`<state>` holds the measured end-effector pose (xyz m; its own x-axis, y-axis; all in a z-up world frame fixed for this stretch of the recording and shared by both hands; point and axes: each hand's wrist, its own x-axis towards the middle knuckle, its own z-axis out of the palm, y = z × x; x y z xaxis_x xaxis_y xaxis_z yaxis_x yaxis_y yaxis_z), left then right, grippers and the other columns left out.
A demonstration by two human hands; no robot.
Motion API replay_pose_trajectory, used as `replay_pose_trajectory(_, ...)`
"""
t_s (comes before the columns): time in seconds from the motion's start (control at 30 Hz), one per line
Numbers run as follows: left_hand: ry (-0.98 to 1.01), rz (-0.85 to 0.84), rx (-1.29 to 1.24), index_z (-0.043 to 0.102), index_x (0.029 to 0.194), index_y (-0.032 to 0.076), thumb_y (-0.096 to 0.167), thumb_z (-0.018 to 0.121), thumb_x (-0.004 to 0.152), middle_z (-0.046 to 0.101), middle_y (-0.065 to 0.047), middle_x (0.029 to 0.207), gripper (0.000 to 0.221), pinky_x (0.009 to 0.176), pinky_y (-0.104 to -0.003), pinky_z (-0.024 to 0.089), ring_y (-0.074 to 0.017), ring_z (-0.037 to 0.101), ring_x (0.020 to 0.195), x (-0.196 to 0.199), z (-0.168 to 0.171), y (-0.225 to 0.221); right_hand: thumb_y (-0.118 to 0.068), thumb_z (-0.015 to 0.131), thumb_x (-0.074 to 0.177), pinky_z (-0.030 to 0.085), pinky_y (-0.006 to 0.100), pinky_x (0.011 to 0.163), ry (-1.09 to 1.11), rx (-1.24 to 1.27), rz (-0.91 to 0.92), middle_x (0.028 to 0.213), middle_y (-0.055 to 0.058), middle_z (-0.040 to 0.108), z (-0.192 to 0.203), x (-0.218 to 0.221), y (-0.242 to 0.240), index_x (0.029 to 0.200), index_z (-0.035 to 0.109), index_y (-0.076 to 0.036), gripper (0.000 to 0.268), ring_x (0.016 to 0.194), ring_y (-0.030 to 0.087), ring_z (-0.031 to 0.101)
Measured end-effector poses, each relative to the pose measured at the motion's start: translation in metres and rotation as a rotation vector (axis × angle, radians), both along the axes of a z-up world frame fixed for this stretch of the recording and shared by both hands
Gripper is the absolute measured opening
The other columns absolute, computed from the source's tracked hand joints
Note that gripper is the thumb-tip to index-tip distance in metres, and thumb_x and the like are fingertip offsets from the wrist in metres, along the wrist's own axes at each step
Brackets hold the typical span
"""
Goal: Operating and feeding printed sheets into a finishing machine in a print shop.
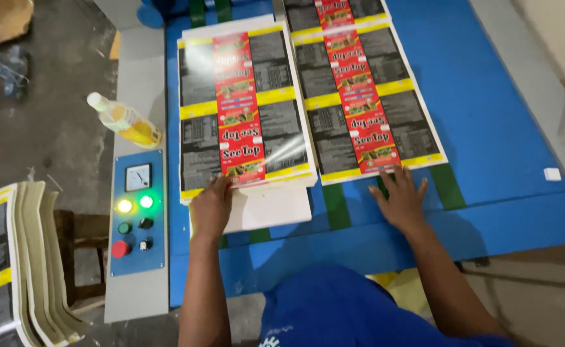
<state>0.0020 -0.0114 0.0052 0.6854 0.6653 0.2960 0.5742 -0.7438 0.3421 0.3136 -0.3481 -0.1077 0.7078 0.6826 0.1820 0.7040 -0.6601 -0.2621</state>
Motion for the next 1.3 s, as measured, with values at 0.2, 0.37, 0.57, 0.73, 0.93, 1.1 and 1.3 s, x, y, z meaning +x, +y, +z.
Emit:
replay_pose_trajectory(0.2, 0.052, 0.055, 0.005, 0.070, 0.110, 0.013, 0.022, 0.065, 0.101, 0.075, -0.015, 0.112, 0.015, 0.070, -0.050, 0.058, -0.0377, 0.073, 0.085, 0.001, -0.002, -0.006, -0.057, 0.053, 0.098, 0.016, 0.083, 0.108, 0.032, 0.021, 0.011, 0.162, 0.018, 0.038, 0.014, -0.018, -0.001, 0.145, 0.058, -0.018, 0.061, 0.151, 0.042, 0.032)
replay_pose_trajectory(0.37, -0.128, -0.020, 0.164, 0.068, 0.106, 0.010, 0.019, 0.063, 0.094, 0.075, -0.018, 0.108, 0.016, 0.071, -0.050, 0.059, -0.0374, 0.074, 0.094, 0.002, -0.018, -0.003, -0.055, 0.062, 0.089, 0.024, 0.077, 0.103, -0.161, 0.018, 0.074, 0.149, 0.020, 0.053, 0.012, -0.032, 0.002, 0.134, 0.065, -0.017, 0.059, 0.140, 0.039, 0.045)
replay_pose_trajectory(0.57, -0.053, 0.061, 0.095, 0.069, 0.108, 0.012, 0.016, 0.059, 0.100, 0.075, -0.019, 0.109, 0.014, 0.066, -0.053, 0.057, -0.0416, 0.072, 0.080, 0.001, -0.020, -0.003, -0.025, 0.070, 0.092, 0.049, 0.046, 0.083, 0.191, 0.295, 0.097, 0.098, 0.008, 0.073, 0.048, -0.056, 0.001, 0.110, 0.072, -0.011, 0.022, 0.092, 0.028, 0.070)
replay_pose_trajectory(0.73, 0.038, 0.123, 0.030, 0.071, 0.101, 0.013, 0.018, 0.060, 0.098, 0.074, -0.019, 0.091, 0.012, 0.065, -0.055, 0.054, -0.0423, 0.070, 0.076, 0.005, -0.011, 0.009, -0.023, 0.070, 0.093, 0.050, 0.047, 0.078, 0.171, 0.302, 0.158, 0.086, 0.012, 0.073, 0.070, -0.061, 0.002, 0.093, 0.074, -0.008, 0.015, 0.082, 0.033, 0.069)
replay_pose_trajectory(0.93, -0.109, -0.013, 0.164, 0.070, 0.096, 0.010, 0.010, 0.061, 0.094, 0.071, -0.017, 0.082, 0.009, 0.063, -0.051, 0.053, -0.0381, 0.069, 0.075, 0.017, 0.009, 0.007, -0.033, 0.071, 0.098, 0.052, 0.043, 0.073, 0.329, 0.187, 0.005, 0.074, 0.014, 0.069, 0.068, -0.060, 0.006, 0.092, 0.074, -0.006, 0.028, 0.070, 0.027, 0.066)
replay_pose_trajectory(1.1, -0.227, -0.183, 0.197, 0.070, 0.104, 0.007, 0.008, 0.065, 0.087, 0.073, -0.014, 0.092, 0.018, 0.068, -0.047, 0.054, -0.0334, 0.069, 0.078, 0.014, 0.026, -0.049, -0.029, 0.069, 0.097, 0.050, 0.035, 0.066, 0.871, 0.462, -0.053, 0.090, 0.008, 0.073, 0.050, -0.057, 0.018, 0.116, 0.074, -0.009, 0.028, 0.075, 0.015, 0.062)
replay_pose_trajectory(1.3, -0.280, -0.249, 0.142, 0.068, 0.107, 0.005, 0.007, 0.063, 0.091, 0.071, -0.014, 0.112, 0.017, 0.088, -0.045, 0.055, -0.0331, 0.070, 0.103, -0.005, 0.007, -0.095, -0.025, 0.063, 0.092, 0.057, 0.035, 0.075, 1.482, 0.661, 0.094, 0.111, 0.001, 0.076, 0.081, -0.071, 0.047, 0.131, 0.061, -0.012, 0.041, 0.093, 0.015, 0.070)
